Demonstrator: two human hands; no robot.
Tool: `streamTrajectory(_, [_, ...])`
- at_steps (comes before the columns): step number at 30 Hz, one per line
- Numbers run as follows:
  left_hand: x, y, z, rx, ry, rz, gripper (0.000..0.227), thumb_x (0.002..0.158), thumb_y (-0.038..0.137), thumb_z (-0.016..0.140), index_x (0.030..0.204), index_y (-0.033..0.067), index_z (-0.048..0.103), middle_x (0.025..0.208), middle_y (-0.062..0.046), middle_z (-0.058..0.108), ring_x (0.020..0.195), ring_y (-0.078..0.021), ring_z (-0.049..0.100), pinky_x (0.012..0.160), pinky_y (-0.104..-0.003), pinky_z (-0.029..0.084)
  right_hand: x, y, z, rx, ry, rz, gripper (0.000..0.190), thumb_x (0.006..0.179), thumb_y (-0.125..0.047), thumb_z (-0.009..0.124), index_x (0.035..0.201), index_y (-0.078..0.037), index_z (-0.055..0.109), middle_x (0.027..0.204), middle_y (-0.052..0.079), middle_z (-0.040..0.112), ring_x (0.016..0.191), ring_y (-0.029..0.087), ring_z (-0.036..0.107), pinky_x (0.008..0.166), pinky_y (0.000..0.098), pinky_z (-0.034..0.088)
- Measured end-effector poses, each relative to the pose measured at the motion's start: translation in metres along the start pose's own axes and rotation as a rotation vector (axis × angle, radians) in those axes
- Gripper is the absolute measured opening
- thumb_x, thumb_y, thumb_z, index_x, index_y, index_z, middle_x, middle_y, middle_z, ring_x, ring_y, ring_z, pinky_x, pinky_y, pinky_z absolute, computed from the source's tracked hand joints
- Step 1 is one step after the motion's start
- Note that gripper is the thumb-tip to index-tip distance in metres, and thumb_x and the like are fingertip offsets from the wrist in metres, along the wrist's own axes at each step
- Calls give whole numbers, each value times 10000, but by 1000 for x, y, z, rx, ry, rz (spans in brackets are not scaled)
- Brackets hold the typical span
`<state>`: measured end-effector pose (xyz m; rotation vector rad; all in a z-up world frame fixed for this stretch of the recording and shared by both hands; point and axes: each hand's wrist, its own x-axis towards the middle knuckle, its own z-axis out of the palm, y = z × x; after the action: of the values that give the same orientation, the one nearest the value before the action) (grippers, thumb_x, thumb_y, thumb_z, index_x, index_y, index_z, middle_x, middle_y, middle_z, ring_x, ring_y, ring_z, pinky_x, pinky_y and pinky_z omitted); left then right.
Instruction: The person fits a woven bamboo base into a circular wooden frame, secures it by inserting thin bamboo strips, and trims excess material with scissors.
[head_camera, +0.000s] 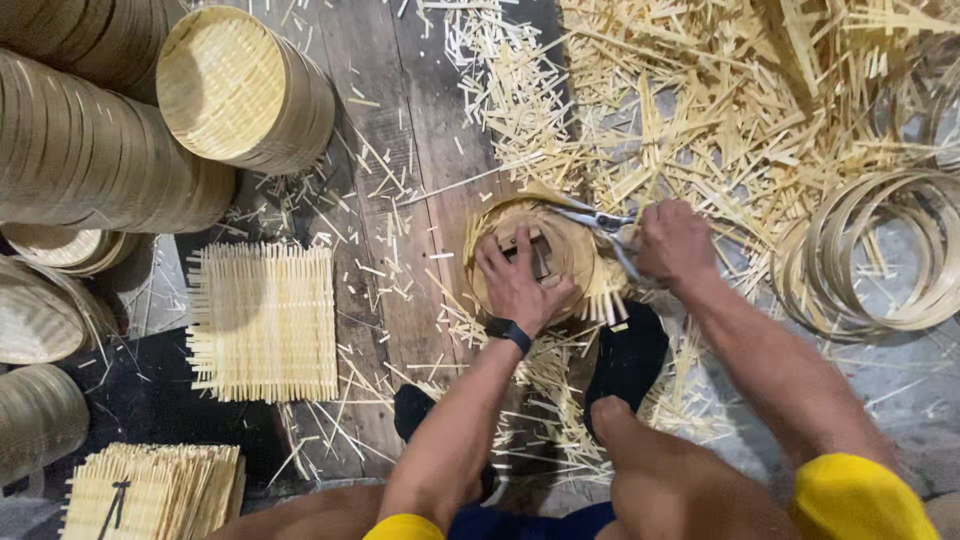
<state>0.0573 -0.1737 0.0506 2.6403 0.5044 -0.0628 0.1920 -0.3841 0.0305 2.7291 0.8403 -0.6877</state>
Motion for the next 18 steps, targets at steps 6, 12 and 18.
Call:
streamTrajectory(6, [5, -9, -19, -3, -146, 171, 1154, 578, 519, 908, 1535, 163, 370, 1443, -350, 302, 1359, -586, 253, 1109, -654, 317, 2, 12, -13, -69, -121, -6, 690, 949, -641, 522, 1131, 12, 650, 1005, 129, 626, 917, 219, 591, 821, 345, 548])
streamTrajectory(12, [16, -25, -31, 24, -206, 339, 1180, 544, 543, 929, 1545, 237, 385, 1485, -307, 318, 1388, -548, 284, 1164, -617, 327, 8, 18, 4, 168, 62, -68, 351, 951, -352, 543, 1065, -62, 706, 954, 141, 608, 855, 249, 598, 737, 391, 553])
streamTrajectory(18, [27, -26, -33, 63, -419, 404, 1211, 524, 556, 944, 1559, 305, 368, 1559, -244, 264, 1427, -534, 237, 1154, -631, 277, 11, -4, -28, -41, -152, -28, 645, 975, -633, 555, 946, -5, 699, 961, 117, 614, 907, 238, 599, 795, 383, 557])
